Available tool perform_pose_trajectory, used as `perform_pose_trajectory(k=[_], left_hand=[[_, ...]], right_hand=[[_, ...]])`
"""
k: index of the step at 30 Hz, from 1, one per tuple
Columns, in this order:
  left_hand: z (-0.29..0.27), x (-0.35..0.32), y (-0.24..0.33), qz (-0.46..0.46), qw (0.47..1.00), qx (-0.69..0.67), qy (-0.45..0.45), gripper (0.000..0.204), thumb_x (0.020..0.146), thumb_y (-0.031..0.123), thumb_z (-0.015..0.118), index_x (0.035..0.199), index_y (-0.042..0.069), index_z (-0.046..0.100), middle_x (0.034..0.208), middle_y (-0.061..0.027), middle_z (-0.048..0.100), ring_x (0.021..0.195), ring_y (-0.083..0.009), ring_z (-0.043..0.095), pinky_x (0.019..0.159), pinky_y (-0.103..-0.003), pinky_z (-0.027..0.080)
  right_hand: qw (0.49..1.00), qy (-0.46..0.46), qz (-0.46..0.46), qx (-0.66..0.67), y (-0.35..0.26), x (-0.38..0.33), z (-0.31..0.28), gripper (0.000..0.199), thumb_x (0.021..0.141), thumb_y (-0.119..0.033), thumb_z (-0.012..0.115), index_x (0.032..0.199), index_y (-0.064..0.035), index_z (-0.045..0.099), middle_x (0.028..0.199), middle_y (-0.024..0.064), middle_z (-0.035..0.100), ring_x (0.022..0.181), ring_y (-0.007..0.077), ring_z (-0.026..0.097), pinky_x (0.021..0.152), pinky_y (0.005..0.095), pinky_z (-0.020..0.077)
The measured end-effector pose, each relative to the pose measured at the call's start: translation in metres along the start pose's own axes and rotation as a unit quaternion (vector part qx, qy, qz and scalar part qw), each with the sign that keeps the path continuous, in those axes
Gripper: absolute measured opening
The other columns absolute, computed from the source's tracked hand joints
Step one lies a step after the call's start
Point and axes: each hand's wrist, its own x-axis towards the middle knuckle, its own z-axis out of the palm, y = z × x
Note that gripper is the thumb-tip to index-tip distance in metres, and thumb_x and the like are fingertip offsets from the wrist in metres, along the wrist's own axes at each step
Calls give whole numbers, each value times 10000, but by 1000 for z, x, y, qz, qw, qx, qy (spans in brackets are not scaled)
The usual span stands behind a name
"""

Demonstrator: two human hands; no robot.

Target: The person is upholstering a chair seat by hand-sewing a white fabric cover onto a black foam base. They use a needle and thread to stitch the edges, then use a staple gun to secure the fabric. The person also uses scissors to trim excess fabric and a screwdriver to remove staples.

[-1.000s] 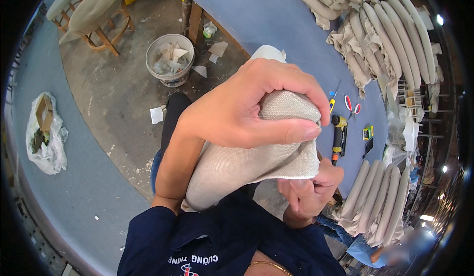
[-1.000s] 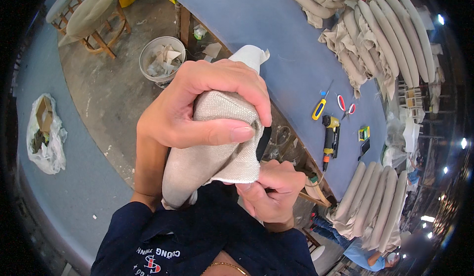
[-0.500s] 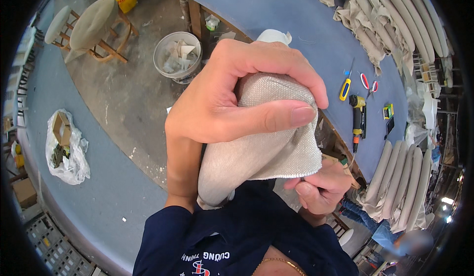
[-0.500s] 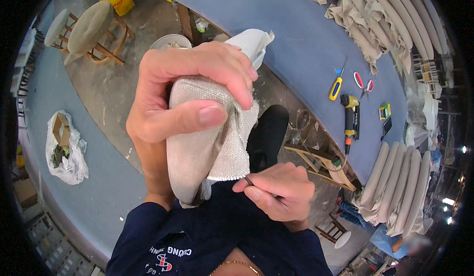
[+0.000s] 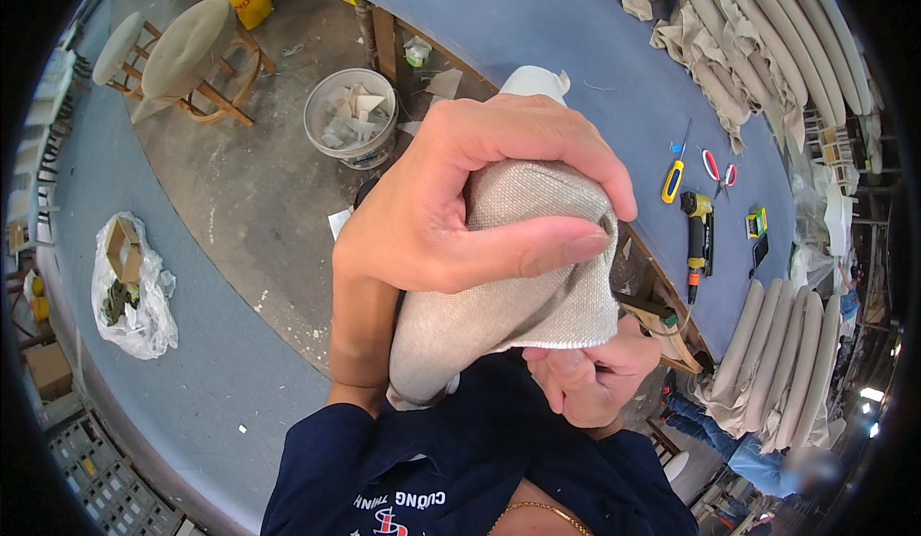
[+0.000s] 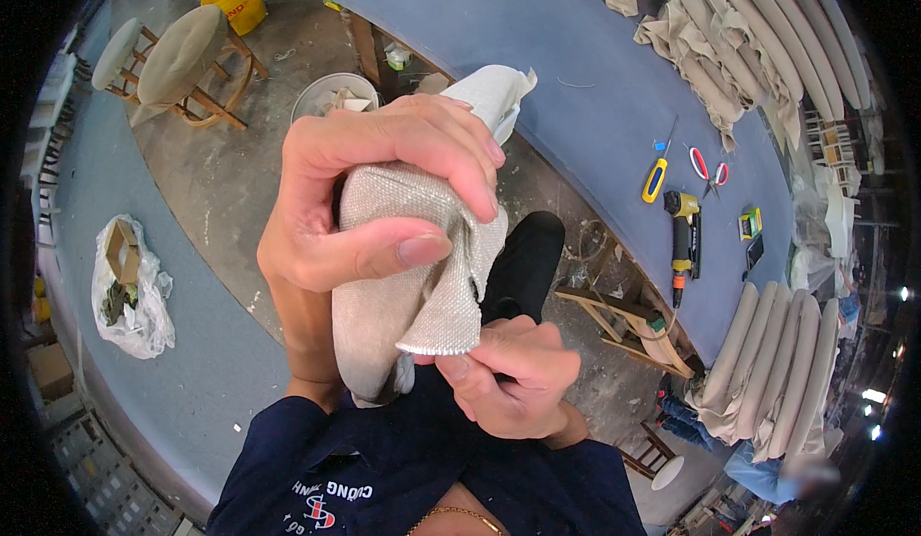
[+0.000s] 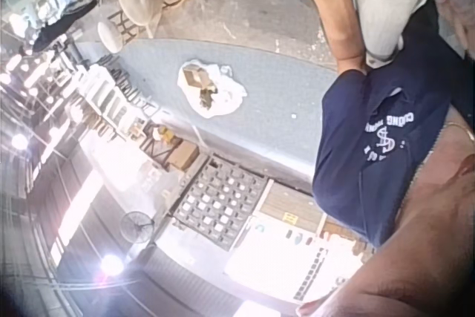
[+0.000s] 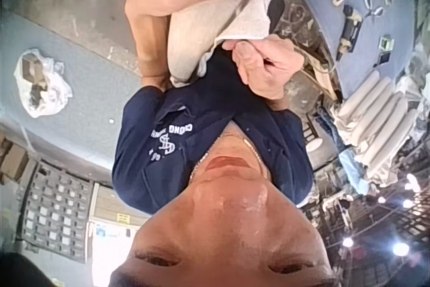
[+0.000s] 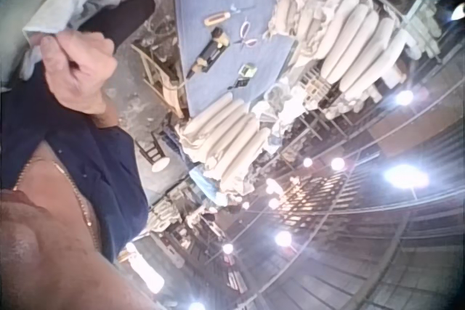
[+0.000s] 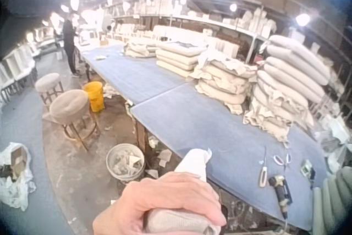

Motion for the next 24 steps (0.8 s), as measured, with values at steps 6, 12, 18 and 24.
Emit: perform_pose_trajectory(k=[6,12,18,24], left_hand=[[6,2,4,-19,999,3,36,357,616,181,724,874,-65,743,842,-159,720,885,-319,661,947,-436,473],[7,3,11,-75,995,-23,54,355,631,205,714,861,-63,745,830,-164,716,881,-316,654,937,-423,473],[4,-1,5,-41,998,-35,26,324,661,169,732,892,-58,752,863,-153,722,923,-305,652,918,-410,475],[0,0,1,-6,1000,-20,-1,331,653,124,752,938,-44,754,904,-149,724,932,-288,657,907,-399,474]], right_hand=[[999,-1,41,14,-10,9,-5,122,917,5,707,948,117,744,594,86,662,456,101,586,445,232,428],[999,-23,29,-39,-15,16,-16,121,899,-1,714,946,105,751,603,109,670,476,120,612,460,248,443],[999,-35,16,12,-9,-11,-40,129,867,25,705,933,129,744,679,168,717,467,129,606,474,255,471],[999,-38,-28,16,-4,2,-40,142,866,15,703,921,139,744,635,159,696,417,120,566,442,237,443]])
